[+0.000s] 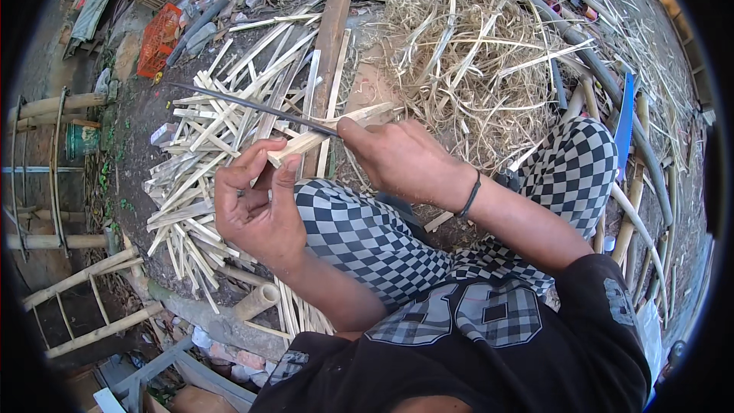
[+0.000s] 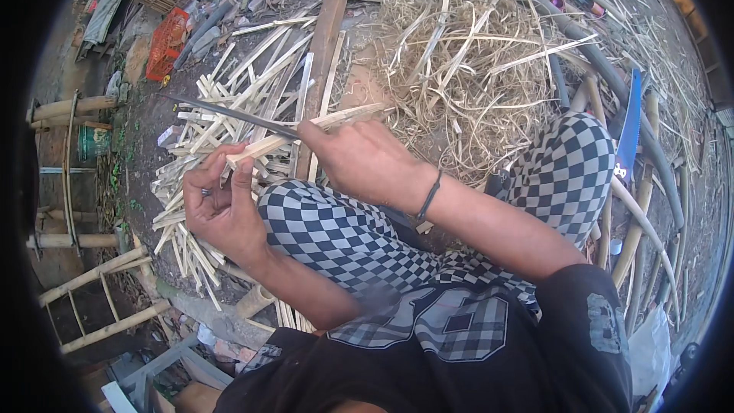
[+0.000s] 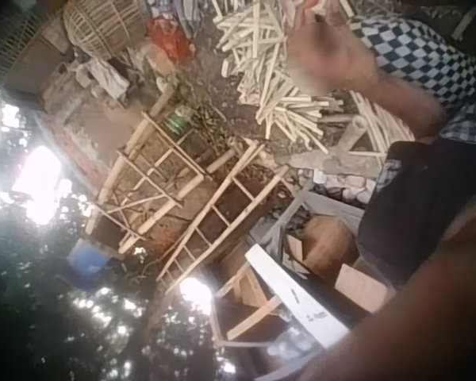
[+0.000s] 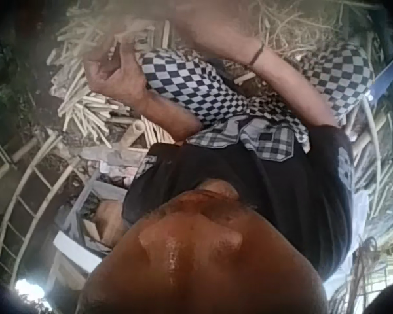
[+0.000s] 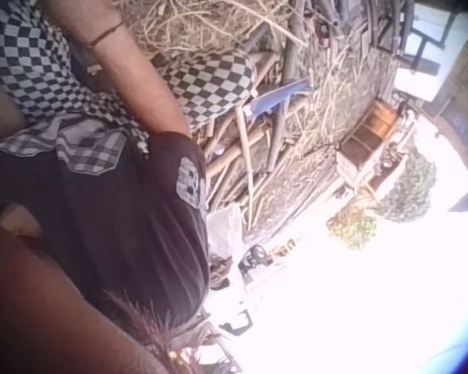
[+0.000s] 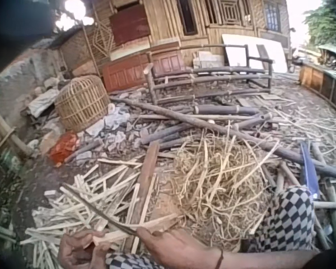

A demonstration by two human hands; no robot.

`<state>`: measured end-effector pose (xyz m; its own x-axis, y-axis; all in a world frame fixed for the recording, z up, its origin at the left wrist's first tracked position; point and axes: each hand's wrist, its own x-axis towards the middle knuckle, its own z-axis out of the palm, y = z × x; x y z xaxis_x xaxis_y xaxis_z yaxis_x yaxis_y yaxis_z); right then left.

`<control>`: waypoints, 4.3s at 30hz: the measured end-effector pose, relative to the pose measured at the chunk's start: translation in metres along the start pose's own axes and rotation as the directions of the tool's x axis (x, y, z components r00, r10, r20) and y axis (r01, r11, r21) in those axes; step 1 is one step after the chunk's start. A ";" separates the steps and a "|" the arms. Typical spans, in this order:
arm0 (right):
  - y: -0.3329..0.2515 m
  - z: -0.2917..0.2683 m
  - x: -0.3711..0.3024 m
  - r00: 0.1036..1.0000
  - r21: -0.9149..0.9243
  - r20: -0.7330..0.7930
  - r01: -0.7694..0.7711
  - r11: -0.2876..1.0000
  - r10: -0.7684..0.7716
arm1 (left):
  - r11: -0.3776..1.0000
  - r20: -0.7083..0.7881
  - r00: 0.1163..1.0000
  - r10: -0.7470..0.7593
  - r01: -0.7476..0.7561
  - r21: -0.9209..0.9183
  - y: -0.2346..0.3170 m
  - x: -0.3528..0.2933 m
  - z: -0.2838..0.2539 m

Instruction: Shaving and smoothing bamboo strips using a large knife or machete.

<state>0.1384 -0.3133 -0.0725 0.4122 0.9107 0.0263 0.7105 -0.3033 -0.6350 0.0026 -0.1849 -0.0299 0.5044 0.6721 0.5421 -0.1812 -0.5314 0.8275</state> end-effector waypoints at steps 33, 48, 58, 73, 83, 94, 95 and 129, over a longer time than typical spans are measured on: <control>0.056 0.054 0.036 0.998 0.054 0.025 -0.055 0.997 0.053 | 0.999 0.002 1.000 0.029 -0.029 -0.027 -0.027 -0.003 -0.034; 0.093 0.070 0.041 0.974 0.099 0.072 -0.223 0.970 0.216 | 0.985 0.078 0.984 0.160 -0.164 0.044 -0.040 -0.002 -0.036; 0.203 0.117 0.033 0.878 -0.129 0.147 -0.439 0.889 0.455 | 0.985 0.156 0.974 0.162 -0.150 -0.087 -0.046 -0.007 -0.030; 0.144 0.119 0.031 0.889 0.159 0.016 -0.453 0.877 0.457 | 0.996 0.045 0.996 0.072 -0.074 0.045 -0.045 -0.004 -0.039; 0.189 0.139 0.036 0.880 0.037 -0.002 -0.475 0.879 0.475 | 0.989 0.004 0.999 0.053 -0.053 0.138 -0.047 -0.007 -0.032; 0.222 0.185 0.022 0.805 0.062 0.030 -0.593 0.803 0.592 | 0.996 0.068 0.994 0.091 -0.092 0.020 -0.046 -0.004 -0.040; 0.240 0.199 0.014 0.812 0.002 0.006 -0.584 0.812 0.584 | 0.995 0.070 0.993 0.099 -0.101 0.015 -0.046 -0.003 -0.037; 0.014 -0.109 -0.079 0.917 0.729 -0.330 0.098 0.677 0.222 | 0.916 0.152 0.988 0.018 0.044 -0.398 0.004 -0.004 0.129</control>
<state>0.1779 -0.4202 0.0012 0.7244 0.6754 0.1379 0.1057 0.0889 -0.9904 0.1092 -0.2563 -0.0477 0.6231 0.5764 0.5287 -0.4799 -0.2520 0.8404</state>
